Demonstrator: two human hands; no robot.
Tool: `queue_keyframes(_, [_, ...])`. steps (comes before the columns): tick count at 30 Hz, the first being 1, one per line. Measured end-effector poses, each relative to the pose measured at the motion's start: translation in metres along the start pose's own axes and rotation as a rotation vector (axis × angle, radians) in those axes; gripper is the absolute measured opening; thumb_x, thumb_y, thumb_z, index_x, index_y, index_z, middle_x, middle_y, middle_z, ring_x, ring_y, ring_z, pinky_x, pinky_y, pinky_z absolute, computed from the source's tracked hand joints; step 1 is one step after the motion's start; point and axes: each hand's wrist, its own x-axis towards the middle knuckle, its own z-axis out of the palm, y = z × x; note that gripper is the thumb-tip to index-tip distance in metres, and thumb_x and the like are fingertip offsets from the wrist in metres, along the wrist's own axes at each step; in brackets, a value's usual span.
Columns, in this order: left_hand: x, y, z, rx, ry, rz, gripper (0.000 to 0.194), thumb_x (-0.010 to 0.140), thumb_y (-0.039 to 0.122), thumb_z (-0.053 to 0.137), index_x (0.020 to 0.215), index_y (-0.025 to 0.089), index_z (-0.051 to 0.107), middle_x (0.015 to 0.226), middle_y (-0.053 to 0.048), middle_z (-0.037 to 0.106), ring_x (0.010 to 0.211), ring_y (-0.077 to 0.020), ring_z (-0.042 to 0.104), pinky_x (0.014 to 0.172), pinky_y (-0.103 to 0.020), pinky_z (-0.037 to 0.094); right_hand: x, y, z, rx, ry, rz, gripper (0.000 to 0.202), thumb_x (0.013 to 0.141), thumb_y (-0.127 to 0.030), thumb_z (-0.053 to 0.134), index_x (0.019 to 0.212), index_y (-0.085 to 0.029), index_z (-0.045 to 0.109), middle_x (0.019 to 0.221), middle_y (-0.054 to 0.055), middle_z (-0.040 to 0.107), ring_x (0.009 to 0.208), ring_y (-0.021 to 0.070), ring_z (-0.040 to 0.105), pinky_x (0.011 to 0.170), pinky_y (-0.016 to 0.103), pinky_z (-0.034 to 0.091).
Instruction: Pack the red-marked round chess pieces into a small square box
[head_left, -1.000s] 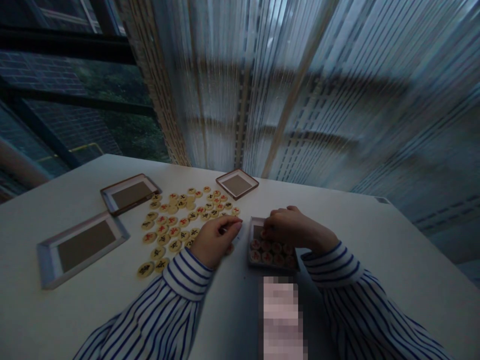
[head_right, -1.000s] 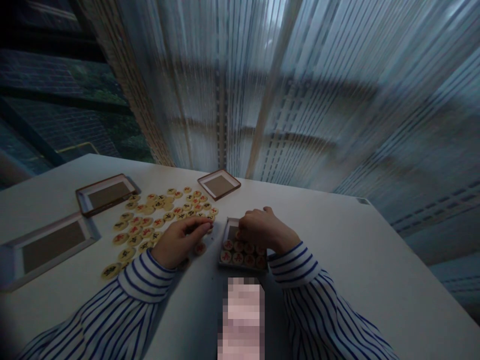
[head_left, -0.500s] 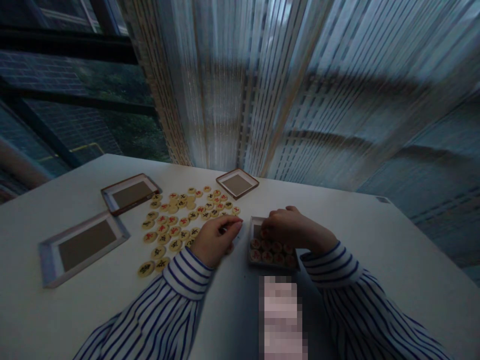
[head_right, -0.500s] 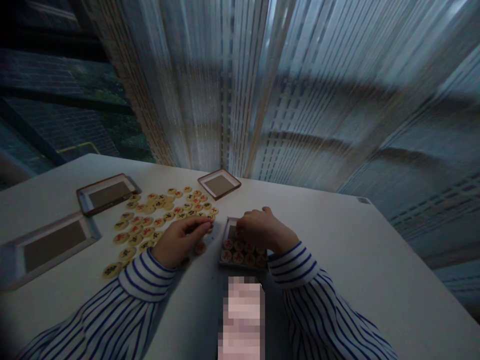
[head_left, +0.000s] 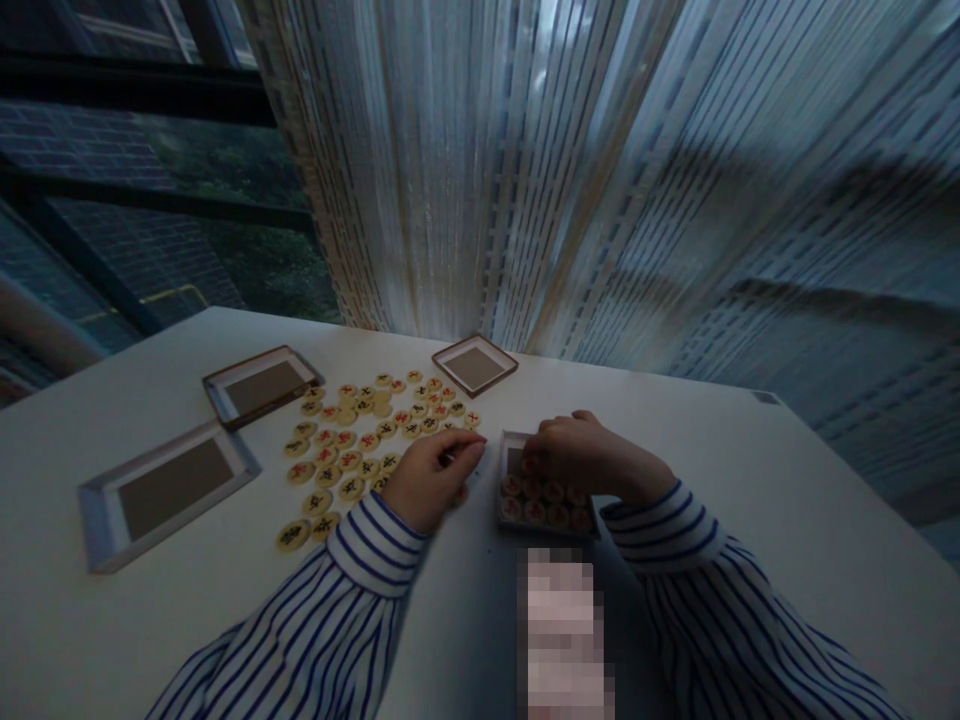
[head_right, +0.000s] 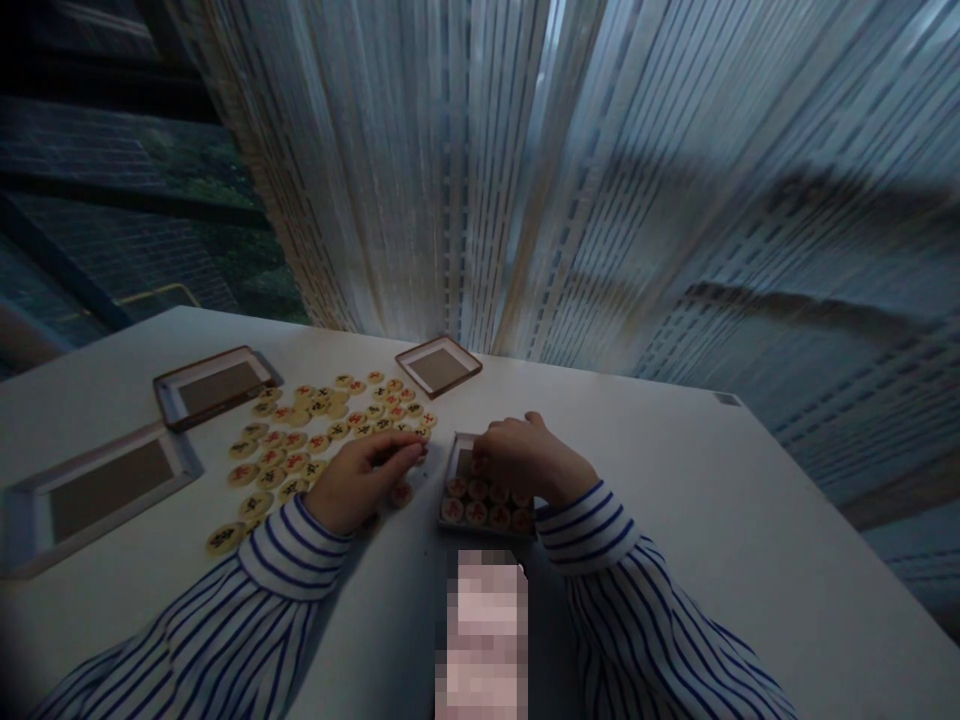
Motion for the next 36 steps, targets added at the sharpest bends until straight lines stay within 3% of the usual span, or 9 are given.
queue_keyframes(7, [0.000, 0.000, 0.002, -0.032, 0.003, -0.030, 0.034, 0.068, 0.042, 0.058, 0.086, 0.014, 0.065, 0.065, -0.002, 0.064, 0.039, -0.0092, 0.049, 0.038, -0.022, 0.040, -0.002, 0.004, -0.006, 0.015, 0.089, 0.018, 0.025, 0.085, -0.034, 0.043, 0.093, -0.023, 0.065, 0.096, 0.007, 0.067, 0.091, 0.0208, 0.059, 0.081, 0.036, 0.032])
queue_keyframes(11, [0.001, 0.000, 0.000, 0.032, 0.060, 0.039, 0.031, 0.069, 0.039, 0.058, 0.084, 0.014, 0.066, 0.066, -0.003, 0.065, 0.048, -0.0128, 0.055, 0.046, -0.024, 0.044, -0.003, 0.001, -0.016, -0.037, 0.311, 0.103, 0.031, 0.090, -0.028, 0.034, 0.086, -0.017, 0.063, 0.087, 0.008, 0.068, 0.083, 0.0186, 0.061, 0.078, 0.031, 0.032])
queue_keyframes(14, [0.002, -0.001, -0.002, 0.094, 0.135, 0.118, 0.025, 0.069, 0.037, 0.059, 0.080, 0.016, 0.068, 0.069, -0.004, 0.066, 0.061, -0.0155, 0.059, 0.056, -0.025, 0.047, -0.004, -0.005, -0.021, -0.031, 0.507, 0.195, 0.033, 0.092, -0.028, 0.030, 0.097, -0.015, 0.060, 0.083, 0.009, 0.069, 0.078, 0.0181, 0.062, 0.078, 0.030, 0.031])
queue_keyframes(19, [0.003, -0.002, -0.005, 0.069, 0.222, 0.149, 0.024, 0.069, 0.037, 0.058, 0.078, 0.017, 0.067, 0.068, -0.003, 0.066, 0.063, -0.0159, 0.059, 0.059, -0.026, 0.048, -0.012, -0.011, -0.026, 0.011, 0.691, 0.217, 0.033, 0.093, -0.028, 0.030, 0.100, -0.013, 0.059, 0.081, 0.009, 0.069, 0.075, 0.0177, 0.062, 0.078, 0.029, 0.032])
queue_keyframes(24, [0.004, -0.001, -0.008, 0.038, 0.318, 0.155, 0.025, 0.069, 0.038, 0.059, 0.077, 0.016, 0.066, 0.064, -0.001, 0.064, 0.061, -0.0154, 0.058, 0.058, -0.025, 0.048, -0.024, -0.016, -0.033, 0.041, 0.763, 0.206, 0.033, 0.093, -0.029, 0.031, 0.101, -0.014, 0.059, 0.080, 0.007, 0.069, 0.075, 0.0172, 0.062, 0.078, 0.029, 0.032])
queue_keyframes(30, [0.005, 0.004, -0.013, -0.031, 0.323, 0.179, 0.027, 0.068, 0.039, 0.059, 0.077, 0.014, 0.065, 0.068, -0.002, 0.065, 0.065, -0.0150, 0.059, 0.063, -0.026, 0.047, -0.039, -0.026, -0.040, 0.063, 0.802, 0.190, 0.031, 0.092, -0.029, 0.034, 0.100, -0.015, 0.060, 0.080, 0.007, 0.069, 0.078, 0.0172, 0.062, 0.079, 0.029, 0.033])
queue_keyframes(36, [-0.001, 0.020, -0.020, -0.136, 0.316, 0.166, 0.029, 0.064, 0.041, 0.062, 0.075, 0.014, 0.064, 0.066, -0.002, 0.065, 0.064, -0.0143, 0.058, 0.062, -0.025, 0.047, -0.053, -0.036, -0.042, 0.091, 0.755, 0.206, 0.028, 0.091, -0.026, 0.037, 0.101, -0.017, 0.061, 0.084, 0.006, 0.069, 0.082, 0.0172, 0.062, 0.079, 0.029, 0.034])
